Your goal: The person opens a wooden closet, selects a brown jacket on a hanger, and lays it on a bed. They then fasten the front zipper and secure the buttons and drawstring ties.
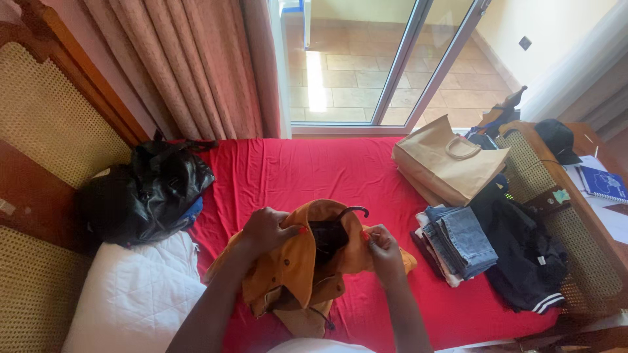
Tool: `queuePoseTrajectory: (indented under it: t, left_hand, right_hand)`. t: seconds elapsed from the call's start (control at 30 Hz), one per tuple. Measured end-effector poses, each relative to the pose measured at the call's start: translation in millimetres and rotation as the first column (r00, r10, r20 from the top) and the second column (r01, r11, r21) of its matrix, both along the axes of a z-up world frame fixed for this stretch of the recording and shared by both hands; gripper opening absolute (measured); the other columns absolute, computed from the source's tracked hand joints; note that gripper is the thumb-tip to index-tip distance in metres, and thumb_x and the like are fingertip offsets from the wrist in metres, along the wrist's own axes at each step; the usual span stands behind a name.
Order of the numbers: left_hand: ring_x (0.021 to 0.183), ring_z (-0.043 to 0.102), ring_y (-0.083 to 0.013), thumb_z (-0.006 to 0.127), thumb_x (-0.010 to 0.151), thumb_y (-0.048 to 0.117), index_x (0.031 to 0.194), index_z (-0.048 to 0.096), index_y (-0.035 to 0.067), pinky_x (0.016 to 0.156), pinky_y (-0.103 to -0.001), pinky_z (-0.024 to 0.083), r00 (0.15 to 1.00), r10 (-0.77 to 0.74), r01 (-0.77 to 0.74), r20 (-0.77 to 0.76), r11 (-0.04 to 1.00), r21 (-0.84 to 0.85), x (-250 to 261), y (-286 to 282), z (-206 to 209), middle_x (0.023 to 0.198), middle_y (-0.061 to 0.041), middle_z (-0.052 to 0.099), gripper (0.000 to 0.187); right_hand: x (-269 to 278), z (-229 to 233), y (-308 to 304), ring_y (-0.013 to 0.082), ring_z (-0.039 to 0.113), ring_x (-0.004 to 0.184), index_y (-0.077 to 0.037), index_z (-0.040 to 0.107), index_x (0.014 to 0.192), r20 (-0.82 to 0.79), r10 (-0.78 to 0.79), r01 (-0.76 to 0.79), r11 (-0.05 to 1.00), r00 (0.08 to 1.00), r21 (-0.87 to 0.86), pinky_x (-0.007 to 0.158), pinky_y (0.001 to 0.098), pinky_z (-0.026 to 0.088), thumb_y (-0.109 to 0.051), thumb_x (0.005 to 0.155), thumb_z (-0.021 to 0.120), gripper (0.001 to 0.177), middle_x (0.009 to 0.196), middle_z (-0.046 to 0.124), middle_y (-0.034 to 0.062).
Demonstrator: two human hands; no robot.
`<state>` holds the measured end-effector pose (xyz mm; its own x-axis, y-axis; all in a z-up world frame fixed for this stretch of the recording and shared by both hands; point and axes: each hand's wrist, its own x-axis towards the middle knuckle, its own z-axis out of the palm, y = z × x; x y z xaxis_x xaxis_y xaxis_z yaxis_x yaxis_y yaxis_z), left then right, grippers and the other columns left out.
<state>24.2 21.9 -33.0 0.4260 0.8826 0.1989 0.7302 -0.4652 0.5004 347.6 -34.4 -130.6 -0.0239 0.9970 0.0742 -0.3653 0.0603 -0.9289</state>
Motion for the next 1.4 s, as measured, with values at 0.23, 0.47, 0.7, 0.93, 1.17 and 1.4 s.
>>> queuePoseTrajectory:
  t: [0.23, 0.47, 0.7, 0.93, 1.17, 1.4]
  left_hand:
    - [0.063, 0.071, -0.0333, 0.06, 0.088, 0.064, 0.081, 0.074, 0.006, 0.06, -0.043, 0.053, 0.989, -0.116, 0.124, 0.095, 0.989, -0.081, -13.4, 0.1, 4.7, 0.068, -0.016, 0.068, 0.061]
    - [0.056, 0.065, -0.0358, 0.048, 0.099, 0.061, 0.07, 0.064, 0.0, 0.057, -0.044, 0.05, 0.995, -0.055, 0.066, 0.078, 0.988, -0.14, -15.8, 0.8, 10.8, 0.063, -0.022, 0.06, 0.069]
    - [0.064, 0.068, -0.0381, 0.044, 0.099, 0.061, 0.071, 0.066, 0.003, 0.058, -0.047, 0.051, 0.99, -0.02, 0.037, 0.139, 0.992, -0.124, -22.8, -2.7, -0.7, 0.067, -0.021, 0.065, 0.068]
    - [0.075, 0.071, -0.0368, 0.049, 0.099, 0.058, 0.084, 0.071, 0.007, 0.067, -0.049, 0.052, 0.998, 0.07, -0.07, 0.005, 0.995, -0.078, -3.5, -19.0, 22.6, 0.075, -0.017, 0.071, 0.058]
    - [0.107, 0.06, -0.034, 0.071, 0.083, 0.033, 0.127, 0.065, -0.011, 0.092, -0.045, 0.044, 0.944, 0.327, -0.295, 0.028, 0.807, 0.512, 43.1, -76.0, 38.5, 0.114, -0.021, 0.069, 0.062]
    - [0.087, 0.072, -0.0314, 0.063, 0.089, 0.012, 0.111, 0.08, 0.005, 0.076, -0.04, 0.056, 0.901, 0.354, -0.375, 0.252, 0.926, 0.038, -68.1, -37.3, -40.0, 0.092, -0.016, 0.073, 0.028]
  right_hand:
    - [37.0, 6.4, 14.9, 0.015, 0.07, 0.079, -0.003, 0.06, 0.101, -0.205, -0.058, 0.038, 0.994, 0.977, -0.104, 0.071, 0.0302, 0.059, -0.01, 0.1, 0.06, 0.007, 0.095, 0.073, 0.0097]
    - [-24.3, 33.5, 0.5, 0.0307, 0.067, 0.103, -0.006, 0.069, 0.106, 0.796, -0.483, 0.142, 0.874, 0.365, 0.465, 0.086, 0.04, 0.049, -0.007, 0.089, 0.07, 0.017, 0.109, 0.069, 0.0144]
    - [-56.4, 58.4, -34.9, 0.0425, 0.053, 0.112, 0.0, 0.057, 0.13, 0.787, -0.351, -0.073, 0.892, 0.508, 0.445, 0.093, 0.0489, 0.038, -0.015, 0.069, 0.083, 0.068, 0.128, 0.061, 0.0211]
    - [-65.1, 39.6, 1.4, 0.0343, 0.07, 0.086, -0.008, 0.067, 0.113, 0.697, -0.503, 0.021, 0.818, 0.512, 0.575, 0.073, 0.0441, 0.055, -0.021, 0.084, 0.08, 0.035, 0.093, 0.072, 0.0148]
    - [-74.1, 72.4, 2.7, 0.0358, 0.064, 0.076, -0.007, 0.066, 0.109, 0.706, -0.579, -0.099, 0.741, 0.407, 0.664, 0.066, 0.0474, 0.05, -0.018, 0.081, 0.079, 0.033, 0.082, 0.066, 0.0128]
    - [-66.8, 96.8, 7.8, 0.0308, 0.062, 0.072, -0.011, 0.069, 0.11, 0.756, -0.53, -0.344, 0.677, 0.385, 0.65, 0.066, 0.0459, 0.049, -0.023, 0.08, 0.08, 0.033, 0.075, 0.06, 0.0096]
